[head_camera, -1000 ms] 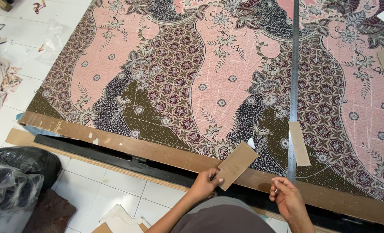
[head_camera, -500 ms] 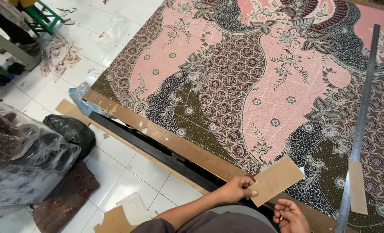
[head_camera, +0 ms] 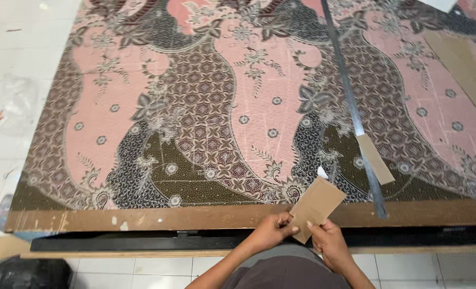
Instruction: The person places rectangular cardboard templates on a large patterned fabric spread on a table and uses a white marking tool to trace around the templates. The person repeatedly repositions the templates and marks the fabric in a workshop setting.
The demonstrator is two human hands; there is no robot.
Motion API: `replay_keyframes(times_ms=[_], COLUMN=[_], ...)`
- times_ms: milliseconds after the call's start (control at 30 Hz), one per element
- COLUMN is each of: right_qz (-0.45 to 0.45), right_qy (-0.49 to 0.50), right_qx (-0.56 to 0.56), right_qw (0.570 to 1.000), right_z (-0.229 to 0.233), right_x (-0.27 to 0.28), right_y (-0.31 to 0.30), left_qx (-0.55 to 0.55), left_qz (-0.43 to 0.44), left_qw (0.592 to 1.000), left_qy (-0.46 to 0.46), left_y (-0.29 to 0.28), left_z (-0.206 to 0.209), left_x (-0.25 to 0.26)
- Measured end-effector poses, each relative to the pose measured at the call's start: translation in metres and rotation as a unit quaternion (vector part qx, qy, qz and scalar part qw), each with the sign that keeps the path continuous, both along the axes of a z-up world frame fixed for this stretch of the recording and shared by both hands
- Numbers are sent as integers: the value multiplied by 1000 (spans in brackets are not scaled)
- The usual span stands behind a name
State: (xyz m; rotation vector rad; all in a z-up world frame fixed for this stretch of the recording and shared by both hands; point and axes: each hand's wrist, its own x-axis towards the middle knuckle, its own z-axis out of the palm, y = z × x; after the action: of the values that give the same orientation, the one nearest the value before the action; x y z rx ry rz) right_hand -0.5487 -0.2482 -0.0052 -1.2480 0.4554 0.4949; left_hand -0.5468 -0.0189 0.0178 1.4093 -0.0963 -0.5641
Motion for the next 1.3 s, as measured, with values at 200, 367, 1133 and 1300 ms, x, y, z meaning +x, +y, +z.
replay_keyframes(times_ms=[200, 367, 1133, 1300], right_qz=[102, 193, 38, -62], right_qy=[-123, -115, -260, -246], right_qx=[-115, -169, -524, -335], right_qw=[980, 959, 810, 907], right_z=[11, 19, -56, -66], right_x=[3, 7, 166, 164], right_y=[-17, -10, -16, -52], left_qx=[95, 9, -34, 34], left_qz=[-86, -48, 139, 121], left_qw=[991, 999, 983, 986], left_qy=[-33, 24, 113, 110], left_y=[6, 11, 54, 57], left_z=[22, -5, -54, -51], left_x=[16, 18, 42, 40])
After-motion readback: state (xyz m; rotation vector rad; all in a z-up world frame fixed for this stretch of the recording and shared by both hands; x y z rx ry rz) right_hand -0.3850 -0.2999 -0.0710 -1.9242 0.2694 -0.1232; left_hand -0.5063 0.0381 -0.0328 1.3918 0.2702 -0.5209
